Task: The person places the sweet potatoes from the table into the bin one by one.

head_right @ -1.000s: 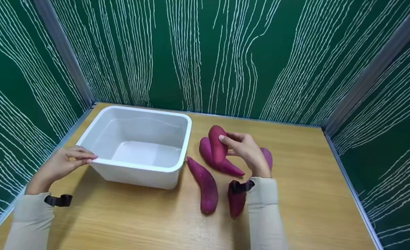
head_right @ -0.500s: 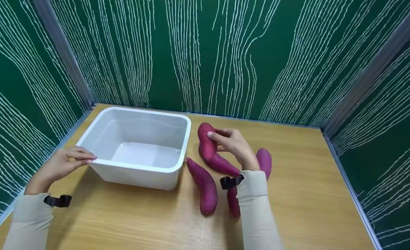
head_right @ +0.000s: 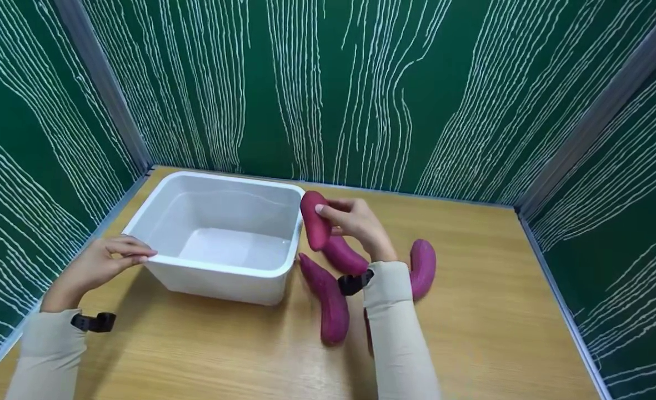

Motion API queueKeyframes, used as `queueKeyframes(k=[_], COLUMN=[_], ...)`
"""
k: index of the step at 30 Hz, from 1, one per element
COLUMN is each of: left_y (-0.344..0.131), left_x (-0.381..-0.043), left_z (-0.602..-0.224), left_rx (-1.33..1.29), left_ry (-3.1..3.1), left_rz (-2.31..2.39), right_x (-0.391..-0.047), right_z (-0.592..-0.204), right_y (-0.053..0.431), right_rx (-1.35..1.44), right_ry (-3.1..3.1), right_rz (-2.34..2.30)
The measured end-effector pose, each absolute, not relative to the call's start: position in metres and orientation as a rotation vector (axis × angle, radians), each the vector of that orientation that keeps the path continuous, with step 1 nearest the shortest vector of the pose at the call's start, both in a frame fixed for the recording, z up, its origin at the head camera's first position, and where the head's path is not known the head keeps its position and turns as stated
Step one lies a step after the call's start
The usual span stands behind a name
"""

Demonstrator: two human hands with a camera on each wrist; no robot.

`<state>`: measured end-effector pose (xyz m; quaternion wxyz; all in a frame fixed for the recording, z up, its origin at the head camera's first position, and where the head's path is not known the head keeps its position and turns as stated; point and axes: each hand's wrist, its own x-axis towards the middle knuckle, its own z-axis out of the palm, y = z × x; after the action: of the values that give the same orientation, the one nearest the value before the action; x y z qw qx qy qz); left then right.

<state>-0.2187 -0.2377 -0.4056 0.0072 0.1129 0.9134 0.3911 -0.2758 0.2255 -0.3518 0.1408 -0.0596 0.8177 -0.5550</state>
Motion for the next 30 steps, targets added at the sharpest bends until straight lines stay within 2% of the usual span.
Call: queueKeyframes(k=[16, 30], left_y=[-0.237, -0.239], left_x=[-0.221, -0.221], left_z=[-0.407, -0.408], left_rx=[0.409, 0.339], left_ry=[2.887, 2.851], left_rz=[1.208, 1.241], right_x=[-0.294, -0.306], right_z=[-0.343, -0.345], right_y=[0.190, 0.168], right_rx=[-0.211, -0.207], right_ry=[2.374, 2.392], right_rz=[-1.555, -1.521])
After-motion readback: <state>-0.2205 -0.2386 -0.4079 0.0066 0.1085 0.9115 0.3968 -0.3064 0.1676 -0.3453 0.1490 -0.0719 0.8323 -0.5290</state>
